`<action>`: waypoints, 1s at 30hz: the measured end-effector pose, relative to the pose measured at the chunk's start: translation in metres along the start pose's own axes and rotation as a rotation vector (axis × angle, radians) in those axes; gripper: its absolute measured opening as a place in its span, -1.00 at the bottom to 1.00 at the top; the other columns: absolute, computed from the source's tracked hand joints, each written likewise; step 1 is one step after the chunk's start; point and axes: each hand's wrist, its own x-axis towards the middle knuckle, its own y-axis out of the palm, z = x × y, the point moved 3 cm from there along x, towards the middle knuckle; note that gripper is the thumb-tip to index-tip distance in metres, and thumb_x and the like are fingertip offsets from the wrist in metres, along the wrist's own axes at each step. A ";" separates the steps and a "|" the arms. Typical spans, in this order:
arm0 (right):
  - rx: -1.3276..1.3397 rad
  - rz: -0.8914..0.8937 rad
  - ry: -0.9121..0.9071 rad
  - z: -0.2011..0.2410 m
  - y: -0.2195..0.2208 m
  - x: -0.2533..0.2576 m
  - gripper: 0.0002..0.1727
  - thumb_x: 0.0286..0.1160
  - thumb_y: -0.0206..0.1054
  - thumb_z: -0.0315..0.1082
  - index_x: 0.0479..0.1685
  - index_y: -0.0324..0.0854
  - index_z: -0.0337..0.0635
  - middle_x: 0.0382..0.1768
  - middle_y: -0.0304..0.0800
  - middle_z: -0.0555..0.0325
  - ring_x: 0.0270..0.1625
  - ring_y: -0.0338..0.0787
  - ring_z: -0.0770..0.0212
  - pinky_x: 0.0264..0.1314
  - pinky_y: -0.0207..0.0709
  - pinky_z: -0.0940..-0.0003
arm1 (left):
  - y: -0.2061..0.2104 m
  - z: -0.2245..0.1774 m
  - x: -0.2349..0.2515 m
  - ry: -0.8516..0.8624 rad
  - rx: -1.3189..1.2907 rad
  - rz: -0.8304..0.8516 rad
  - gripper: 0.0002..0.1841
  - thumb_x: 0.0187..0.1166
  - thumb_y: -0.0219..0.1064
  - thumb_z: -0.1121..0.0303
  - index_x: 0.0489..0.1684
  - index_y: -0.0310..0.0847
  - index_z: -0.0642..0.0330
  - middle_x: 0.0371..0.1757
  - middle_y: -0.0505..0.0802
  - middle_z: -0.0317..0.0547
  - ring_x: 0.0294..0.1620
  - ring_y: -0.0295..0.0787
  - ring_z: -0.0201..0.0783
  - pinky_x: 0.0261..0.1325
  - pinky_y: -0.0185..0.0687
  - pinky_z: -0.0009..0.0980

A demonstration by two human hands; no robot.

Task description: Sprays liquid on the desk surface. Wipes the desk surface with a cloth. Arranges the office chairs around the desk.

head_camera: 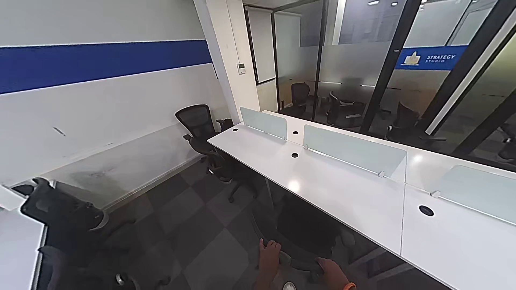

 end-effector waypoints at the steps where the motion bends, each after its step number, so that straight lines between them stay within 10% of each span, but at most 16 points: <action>1: 0.001 -0.004 0.000 0.001 0.005 -0.008 -0.40 0.33 0.49 -0.21 0.47 0.61 0.03 0.30 0.81 0.00 0.38 0.76 -0.07 0.44 0.56 -0.21 | 0.004 -0.001 -0.011 -0.006 -0.005 0.004 -0.55 0.49 0.27 0.56 0.34 0.68 -0.05 0.45 0.75 -0.28 0.72 0.36 -0.12 0.80 -0.39 0.38; 15: -0.104 -0.055 0.142 -0.018 0.068 -0.129 -0.51 0.07 0.55 -0.13 0.12 0.74 0.02 0.03 0.88 0.02 0.15 0.84 -0.09 0.15 0.65 -0.23 | 0.060 -0.048 -0.168 0.072 0.042 0.067 -0.56 0.53 0.30 0.38 0.41 0.64 -0.08 0.47 0.74 -0.29 0.70 0.39 -0.09 0.78 -0.46 0.43; 30: -0.010 0.045 0.037 0.121 0.230 -0.246 -0.41 0.17 0.49 -0.30 0.35 0.66 -0.06 0.28 0.78 -0.07 0.37 0.73 -0.13 0.37 0.57 -0.25 | 0.100 0.075 -0.328 0.053 0.072 0.066 -0.50 0.38 0.42 0.42 0.38 0.67 -0.11 0.44 0.77 -0.33 0.68 0.42 -0.14 0.78 -0.42 0.41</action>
